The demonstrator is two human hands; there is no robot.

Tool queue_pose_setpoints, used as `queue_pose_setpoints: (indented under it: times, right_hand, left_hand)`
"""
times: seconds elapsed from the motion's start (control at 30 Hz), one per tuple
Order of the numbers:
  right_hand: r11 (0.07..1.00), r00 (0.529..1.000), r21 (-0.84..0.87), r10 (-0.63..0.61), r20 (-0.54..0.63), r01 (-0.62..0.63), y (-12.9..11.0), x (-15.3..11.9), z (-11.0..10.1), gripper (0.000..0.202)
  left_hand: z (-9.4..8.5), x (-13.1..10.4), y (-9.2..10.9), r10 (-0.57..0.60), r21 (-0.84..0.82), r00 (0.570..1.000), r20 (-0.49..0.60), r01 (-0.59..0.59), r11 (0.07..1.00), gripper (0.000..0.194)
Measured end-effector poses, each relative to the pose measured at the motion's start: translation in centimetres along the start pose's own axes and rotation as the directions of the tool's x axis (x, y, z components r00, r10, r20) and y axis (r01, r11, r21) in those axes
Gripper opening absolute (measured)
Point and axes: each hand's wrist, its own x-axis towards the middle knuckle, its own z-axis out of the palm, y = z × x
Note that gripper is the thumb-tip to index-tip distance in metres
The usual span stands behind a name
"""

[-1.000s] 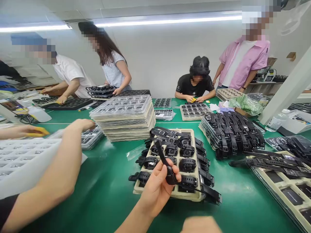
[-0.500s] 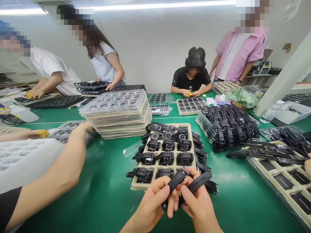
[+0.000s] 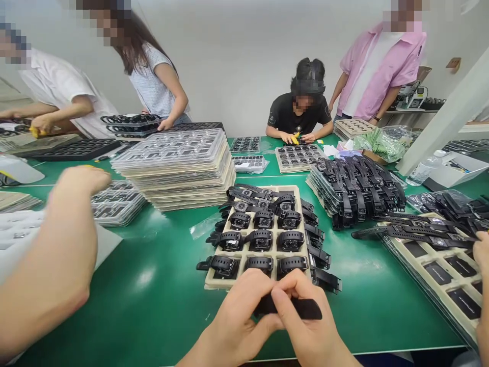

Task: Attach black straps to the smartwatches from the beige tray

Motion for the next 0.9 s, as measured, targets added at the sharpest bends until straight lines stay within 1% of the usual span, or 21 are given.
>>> queue_pose_setpoints:
  times: [0.03,0.1,0.2,0.3,0.4,0.47,0.5,0.57,0.63,0.73,0.8,0.83,0.9]
  right_hand:
    - [1.0,1.0,-0.002,-0.024,-0.001,0.024,0.0,0.0,0.0,0.036]
    - [0.999,0.999,0.021,-0.033,-0.037,0.034,-0.2,0.2,-0.1,0.034]
    - [0.996,0.992,0.087,0.04,-0.12,-0.029,-0.7,0.4,-0.2,0.035]
    - [0.99,0.985,0.13,0.074,-0.155,-0.054,-1.1,0.5,-0.2,0.036]
    - [0.991,0.989,0.123,0.063,-0.134,-0.047,-1.2,0.6,0.0,0.037]
    - [0.993,0.993,0.109,0.052,-0.101,-0.041,-1.3,0.7,0.1,0.036]
    - [0.994,0.995,0.102,0.044,-0.091,-0.035,-1.3,0.7,0.1,0.035]
    - [0.996,0.995,0.086,0.02,-0.093,-0.012,-1.4,0.8,0.1,0.034]
    - [0.998,0.992,0.053,-0.012,-0.124,0.019,-1.4,1.1,0.1,0.033]
    - [0.996,0.986,0.022,-0.078,-0.148,0.083,-1.4,1.7,0.0,0.032]
    - [0.989,0.986,0.052,-0.131,-0.103,0.137,-1.4,2.2,-0.1,0.033]
    - [0.985,0.987,0.081,-0.144,-0.075,0.15,-1.4,2.5,-0.1,0.034]
    - [0.982,0.991,0.134,-0.136,-0.012,0.136,-1.5,3.1,-0.3,0.034]
  left_hand:
    - [0.1,0.2,0.0,0.055,0.054,0.999,0.0,-0.054,0.997,0.018]
    - [0.2,0.5,0.0,0.112,0.113,0.994,-0.001,-0.111,0.987,0.025]
    - [0.1,0.8,-0.3,0.144,0.116,0.989,-0.02,-0.141,0.983,0.022]
    - [-0.1,0.7,-0.8,0.157,0.085,0.987,-0.04,-0.153,0.985,0.019]
    - [-0.2,0.6,-1.2,0.123,0.049,0.99,-0.069,-0.12,0.992,0.017]
    - [-0.2,0.6,-1.2,0.099,0.027,0.991,-0.087,-0.097,0.995,0.028]
    - [-0.2,0.7,-1.1,0.107,0.03,0.991,-0.086,-0.104,0.994,0.03]
    - [-0.2,1.0,-1.1,0.151,0.07,0.985,-0.078,-0.146,0.987,0.022]
    - [-0.3,1.4,-1.0,0.206,0.121,0.974,-0.09,-0.195,0.973,0.014]
    - [-0.6,1.8,-1.1,0.257,0.139,0.957,-0.131,-0.239,0.961,0.016]
    - [-0.8,1.8,-1.4,0.28,0.164,0.949,-0.145,-0.256,0.953,0.019]
    - [-1.0,1.7,-1.8,0.268,0.198,0.953,-0.14,-0.239,0.951,0.022]
    - [-1.3,1.5,-2.8,0.247,0.231,0.964,-0.102,-0.218,0.948,0.03]
